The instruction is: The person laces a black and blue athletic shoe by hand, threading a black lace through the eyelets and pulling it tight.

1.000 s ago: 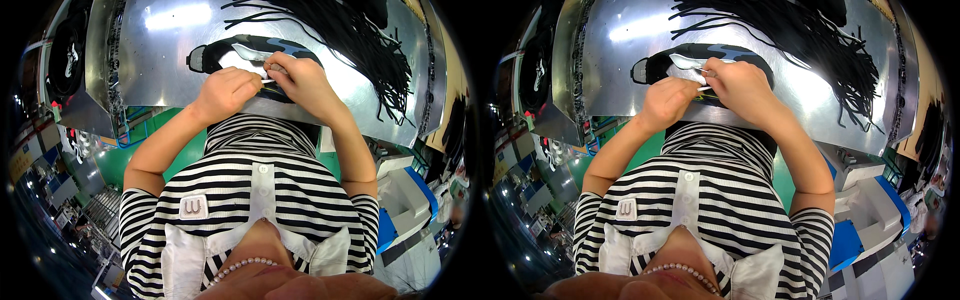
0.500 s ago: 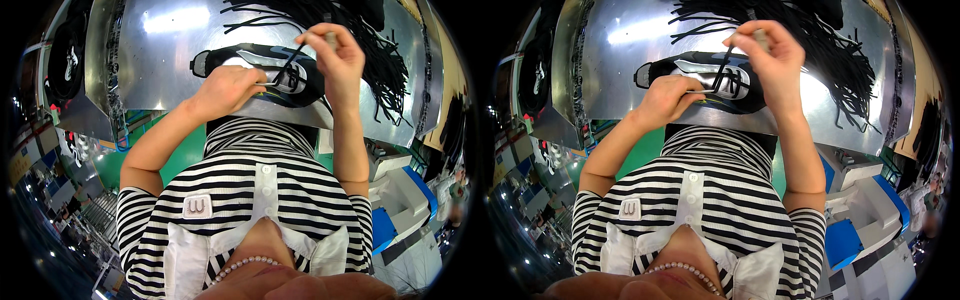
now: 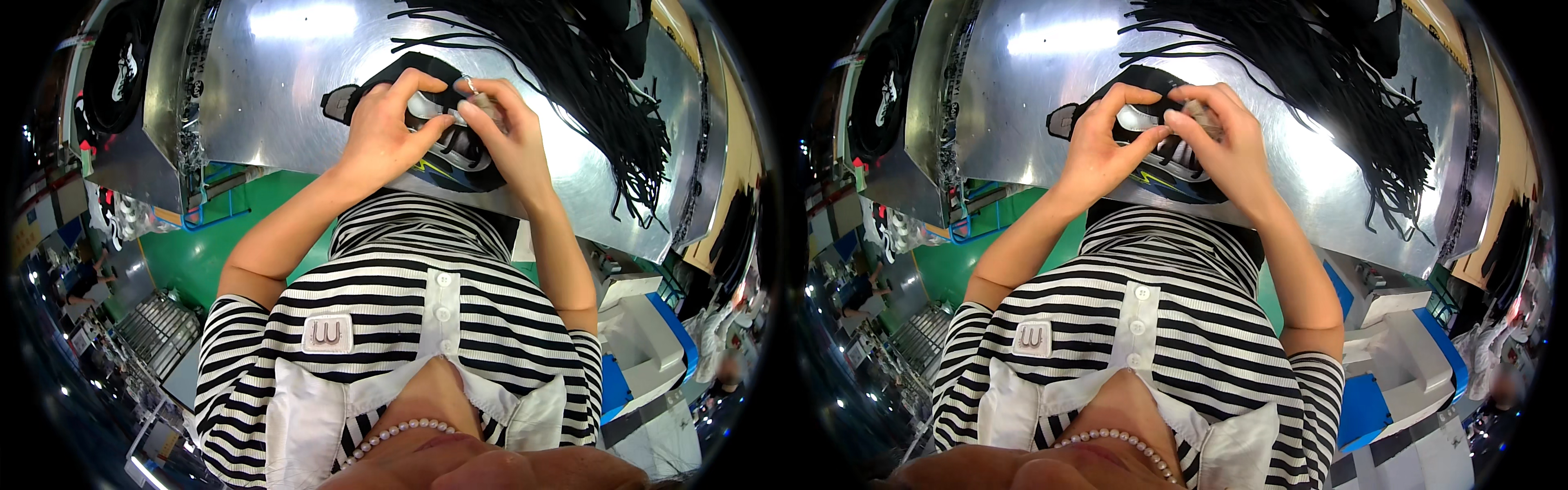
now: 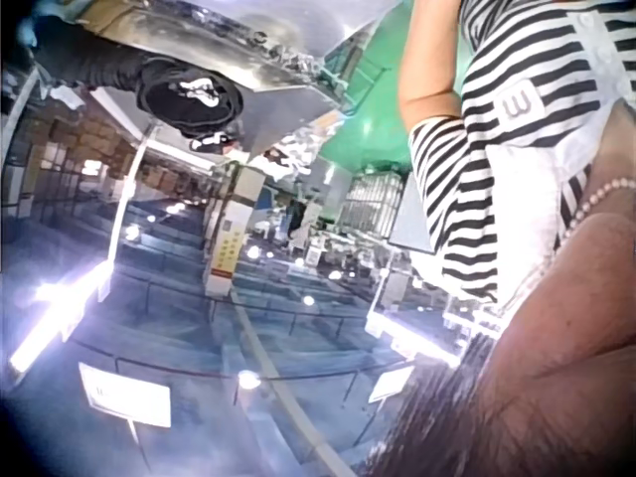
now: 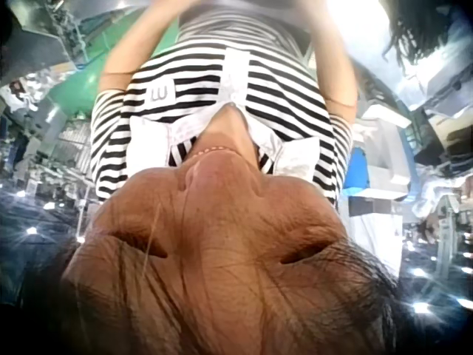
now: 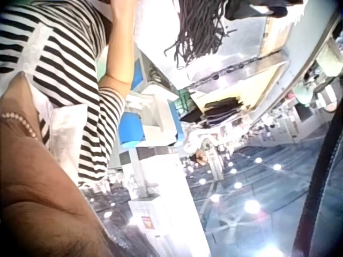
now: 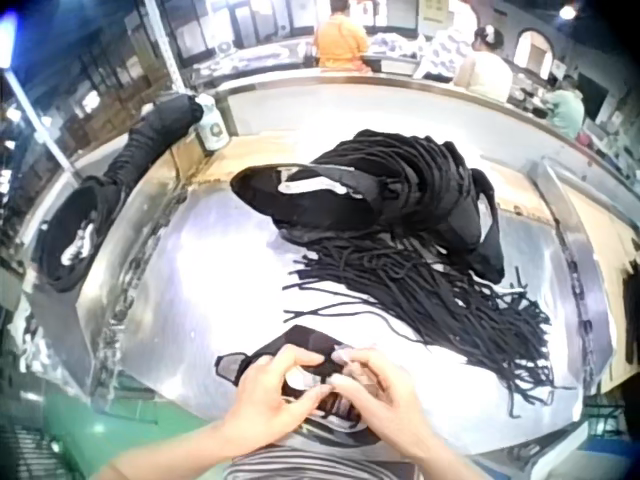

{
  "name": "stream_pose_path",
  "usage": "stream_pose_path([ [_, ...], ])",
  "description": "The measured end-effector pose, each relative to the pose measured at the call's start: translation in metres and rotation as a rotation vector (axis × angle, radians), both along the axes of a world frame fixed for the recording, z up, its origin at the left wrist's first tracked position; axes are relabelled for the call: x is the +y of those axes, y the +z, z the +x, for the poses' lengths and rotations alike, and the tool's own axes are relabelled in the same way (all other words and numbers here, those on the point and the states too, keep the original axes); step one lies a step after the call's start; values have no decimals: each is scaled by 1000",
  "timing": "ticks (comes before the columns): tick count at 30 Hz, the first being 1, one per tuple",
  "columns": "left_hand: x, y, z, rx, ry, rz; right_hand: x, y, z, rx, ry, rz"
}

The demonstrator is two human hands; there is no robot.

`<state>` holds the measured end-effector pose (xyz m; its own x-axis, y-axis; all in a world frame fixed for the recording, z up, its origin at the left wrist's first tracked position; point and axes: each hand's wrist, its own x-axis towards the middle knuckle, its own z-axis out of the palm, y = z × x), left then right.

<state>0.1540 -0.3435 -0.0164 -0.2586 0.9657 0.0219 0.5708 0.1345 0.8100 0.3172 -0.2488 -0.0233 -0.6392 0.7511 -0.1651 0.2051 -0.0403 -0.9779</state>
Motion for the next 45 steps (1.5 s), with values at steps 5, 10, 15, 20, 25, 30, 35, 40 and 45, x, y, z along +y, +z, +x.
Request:
stream_pose_path([
  [5, 1, 0, -1, -89, 56, -34, -18, 17, 20, -115, 0, 216],
  [10, 2, 2, -1, -121, 64, -53, -19, 12, 15, -190, 57, 445],
  [15, 4, 9, 2, -278, 74, -147, -12, 7, 13, -219, 96, 546],
  [20, 2, 11, 11, -285, -99, -121, -11, 3, -1, -307, 88, 626],
  [25, 13, 2, 5, -493, 17, -169, 0, 3, -4, -302, 110, 744],
  [30, 17, 2, -12, -649, 13, -180, 4, 20, 46, -380, -142, 426],
  [35, 27, 4, 5, -604, 96, -65, 4, -18, 37, -294, -233, 666],
  [40, 31, 9, -26, -1119, 20, -117, 4, -11, 39, -317, -176, 643],
  [45, 26, 11, -28, -900, 22, -143, 7, -9, 47, -211, -120, 645],
])
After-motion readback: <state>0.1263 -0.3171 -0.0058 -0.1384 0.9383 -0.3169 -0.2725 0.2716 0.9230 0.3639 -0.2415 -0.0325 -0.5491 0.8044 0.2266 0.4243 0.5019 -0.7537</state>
